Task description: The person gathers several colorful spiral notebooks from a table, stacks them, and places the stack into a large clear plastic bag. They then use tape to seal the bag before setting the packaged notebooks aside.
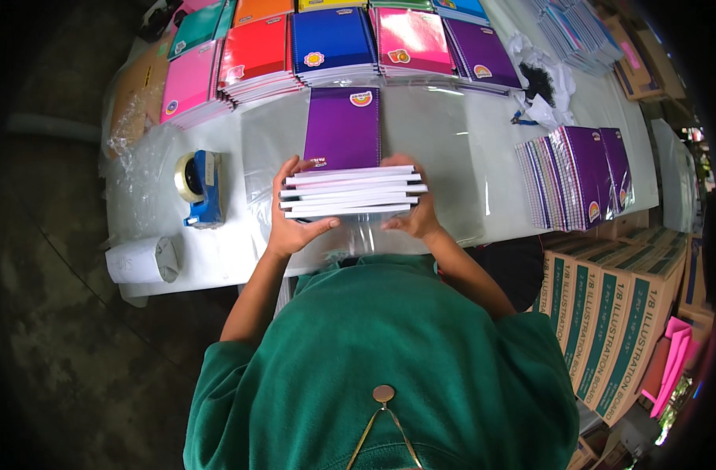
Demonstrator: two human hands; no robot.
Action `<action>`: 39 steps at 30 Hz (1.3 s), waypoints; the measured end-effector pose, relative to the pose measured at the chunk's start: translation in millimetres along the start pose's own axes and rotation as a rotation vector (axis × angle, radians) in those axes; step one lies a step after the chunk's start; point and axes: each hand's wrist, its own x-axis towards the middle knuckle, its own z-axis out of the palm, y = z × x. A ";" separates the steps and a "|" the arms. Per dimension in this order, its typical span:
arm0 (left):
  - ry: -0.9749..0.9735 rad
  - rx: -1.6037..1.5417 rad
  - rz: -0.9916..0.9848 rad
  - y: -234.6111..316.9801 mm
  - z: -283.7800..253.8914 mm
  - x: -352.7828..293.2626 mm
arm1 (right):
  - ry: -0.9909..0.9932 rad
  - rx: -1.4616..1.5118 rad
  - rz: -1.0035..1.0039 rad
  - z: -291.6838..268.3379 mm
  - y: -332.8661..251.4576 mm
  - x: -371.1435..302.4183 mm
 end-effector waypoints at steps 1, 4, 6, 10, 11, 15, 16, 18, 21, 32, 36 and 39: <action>-0.055 0.065 -0.017 -7.2 -6.4 -7.0 | -0.079 -0.041 0.015 -8.2 7.8 -10.3; -0.186 0.045 -0.010 -19.2 -17.6 -22.4 | -0.239 -0.126 0.037 -22.1 13.5 -18.5; -0.173 0.011 0.002 -13.6 -9.7 -28.8 | -0.258 -0.109 0.010 -14.6 9.6 -18.4; -0.046 0.008 -0.062 7.8 -0.3 -37.9 | -0.182 -0.104 0.068 1.5 -26.2 -12.7; -0.048 -0.032 -0.064 8.9 -2.6 -36.1 | -0.179 -0.080 0.042 2.4 -30.9 -8.4; 0.024 -0.199 -0.082 16.2 5.7 -35.4 | -0.123 0.000 0.051 -2.9 -30.9 -14.0; 0.019 -0.177 -0.066 11.3 11.0 -36.2 | -0.141 0.016 0.045 -2.6 -29.2 -15.1; 0.000 -0.141 -0.041 6.9 19.7 -37.7 | -0.144 -0.130 -0.003 -2.0 -24.5 -21.0; -0.002 -0.100 0.066 13.4 21.5 -40.8 | -0.112 -0.223 -0.129 -0.6 -33.9 -19.0; 0.044 -0.095 0.045 -7.5 22.7 -46.5 | -0.330 -0.039 0.180 -24.7 -9.0 -33.1; -0.003 -0.028 0.072 -1.1 19.0 -50.0 | -0.614 -0.756 -0.082 -88.3 1.3 -6.3; -0.020 -0.007 0.106 -16.9 15.4 -63.7 | -0.564 -1.091 -0.203 -105.6 26.2 14.7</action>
